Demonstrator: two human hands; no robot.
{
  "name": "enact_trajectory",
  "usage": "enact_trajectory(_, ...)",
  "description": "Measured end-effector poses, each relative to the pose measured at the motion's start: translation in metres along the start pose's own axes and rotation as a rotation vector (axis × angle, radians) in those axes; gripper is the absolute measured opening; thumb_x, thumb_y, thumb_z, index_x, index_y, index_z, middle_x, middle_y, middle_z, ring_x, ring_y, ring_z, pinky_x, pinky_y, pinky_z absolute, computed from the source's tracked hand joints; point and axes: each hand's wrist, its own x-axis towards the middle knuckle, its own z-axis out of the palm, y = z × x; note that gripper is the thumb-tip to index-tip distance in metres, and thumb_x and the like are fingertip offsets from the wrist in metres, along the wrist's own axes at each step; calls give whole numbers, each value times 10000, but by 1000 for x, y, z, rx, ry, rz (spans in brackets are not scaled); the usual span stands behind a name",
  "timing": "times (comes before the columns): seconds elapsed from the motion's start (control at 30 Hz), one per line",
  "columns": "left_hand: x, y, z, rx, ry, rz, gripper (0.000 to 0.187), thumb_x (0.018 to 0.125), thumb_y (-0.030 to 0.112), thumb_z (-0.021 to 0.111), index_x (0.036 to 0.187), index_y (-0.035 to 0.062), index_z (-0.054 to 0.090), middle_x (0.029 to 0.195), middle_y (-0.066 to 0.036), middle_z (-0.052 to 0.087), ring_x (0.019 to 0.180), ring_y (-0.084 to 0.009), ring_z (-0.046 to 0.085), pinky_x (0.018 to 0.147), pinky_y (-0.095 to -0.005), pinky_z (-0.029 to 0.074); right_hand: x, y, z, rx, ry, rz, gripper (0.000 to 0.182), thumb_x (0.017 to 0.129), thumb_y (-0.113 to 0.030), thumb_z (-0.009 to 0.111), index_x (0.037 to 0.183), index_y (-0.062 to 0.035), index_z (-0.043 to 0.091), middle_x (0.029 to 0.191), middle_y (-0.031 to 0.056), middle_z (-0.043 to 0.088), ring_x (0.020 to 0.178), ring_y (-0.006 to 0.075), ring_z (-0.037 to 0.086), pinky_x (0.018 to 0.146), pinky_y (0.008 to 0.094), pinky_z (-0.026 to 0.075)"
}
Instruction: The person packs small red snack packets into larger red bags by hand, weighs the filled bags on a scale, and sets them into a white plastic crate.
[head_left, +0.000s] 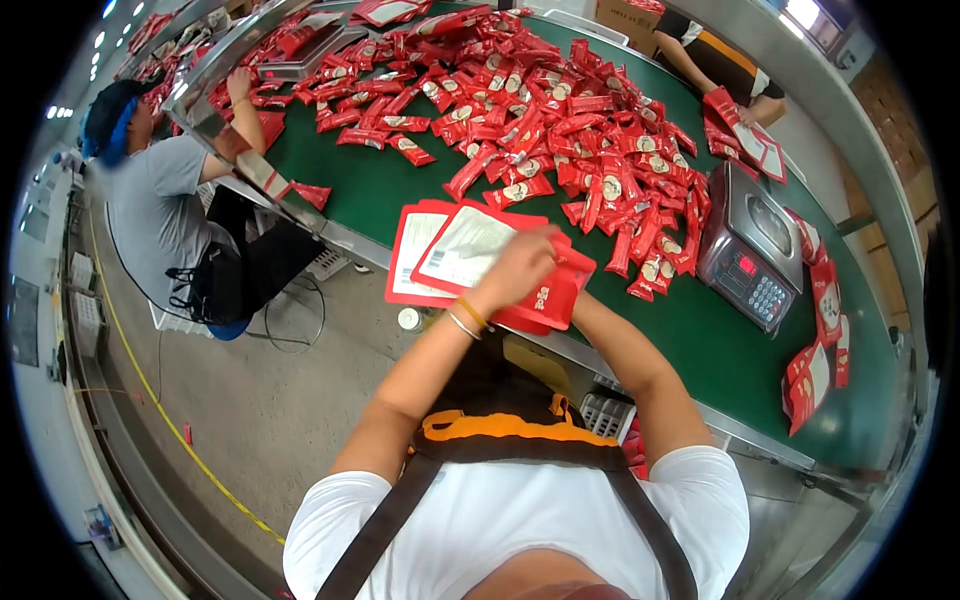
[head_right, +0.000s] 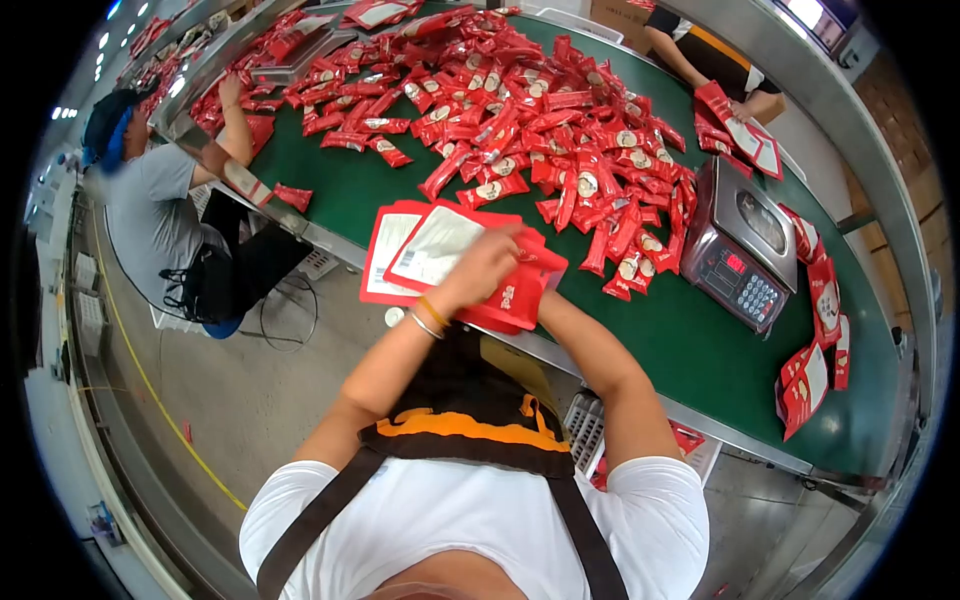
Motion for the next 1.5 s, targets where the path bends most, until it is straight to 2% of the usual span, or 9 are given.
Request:
enact_trajectory(0.13,22,-54,-45,534,-165,-208,321,855,216,591,1141,85,653,1241,-137,612,1189,-337,517,1033,-479,361,-2,3,8,14,19,35,376,840,-143,651,1211,-83,633,1124,171,671,1048,311,640,898,398,504)
enact_trajectory(0.4,34,-86,-43,577,-241,-95,112,776,168,699,879,135,671,943,-52,602,1026,-255,544,989,-442,307,-13,-4,2,10,10,70,372,844,-169,654,1205,-78,637,1123,171,674,1045,303,644,901,395,502)
enact_trajectory(0.57,3,-34,-40,754,65,-179,526,820,156,643,1326,112,508,1345,-123,491,1328,-329,399,1119,-630,140,-9,-3,4,24,14,76,371,847,-185,656,1201,-76,640,1123,171,676,1043,298,647,903,392,501)
enact_trajectory(0.97,-23,-35,-12,871,-2,-284,548,955,257,482,1449,41,381,1518,-179,348,1414,-394,294,1094,-692,166,-39,-79,-54,-455,35,68,355,850,-237,670,1148,-45,658,1092,178,690,1003,270,666,873,339,506)
enact_trajectory(1.0,-24,-35,-11,856,7,-284,546,956,259,480,1448,41,383,1516,-179,353,1416,-394,292,1099,-687,164,-33,-87,-68,-426,218,390,300,843,-221,662,1073,-28,670,1040,181,697,963,265,678,845,330,511)
enact_trajectory(1.07,-26,-34,-10,836,8,-289,544,957,260,478,1446,40,386,1514,-179,357,1417,-393,290,1104,-682,162,-17,-66,-102,-441,703,199,288,834,-270,653,965,-14,673,969,173,690,928,298,668,843,374,513)
enact_trajectory(1.13,-26,-33,-9,828,10,-285,541,957,261,477,1443,38,392,1515,-177,356,1422,-393,281,1118,-667,153,8,-97,-106,-686,879,128,649,778,-393,713,1300,-56,524,1287,215,555,1208,355,517,996,428,431)
enact_trajectory(1.27,-26,-34,-11,802,13,-311,534,957,262,480,1434,36,403,1516,-178,355,1423,-393,278,1126,-659,145,61,-66,-110,-1186,713,371,877,722,-361,747,1473,-200,324,1355,203,478,1211,399,491,1014,471,411)
enact_trajectory(1.5,-27,-35,-12,780,-9,-333,504,975,270,444,1423,41,415,1520,-178,346,1422,-385,286,1133,-637,159,-20,-70,-122,-1182,456,83,629,701,-96,664,1303,-251,564,1237,204,548,1142,396,532,971,465,453)
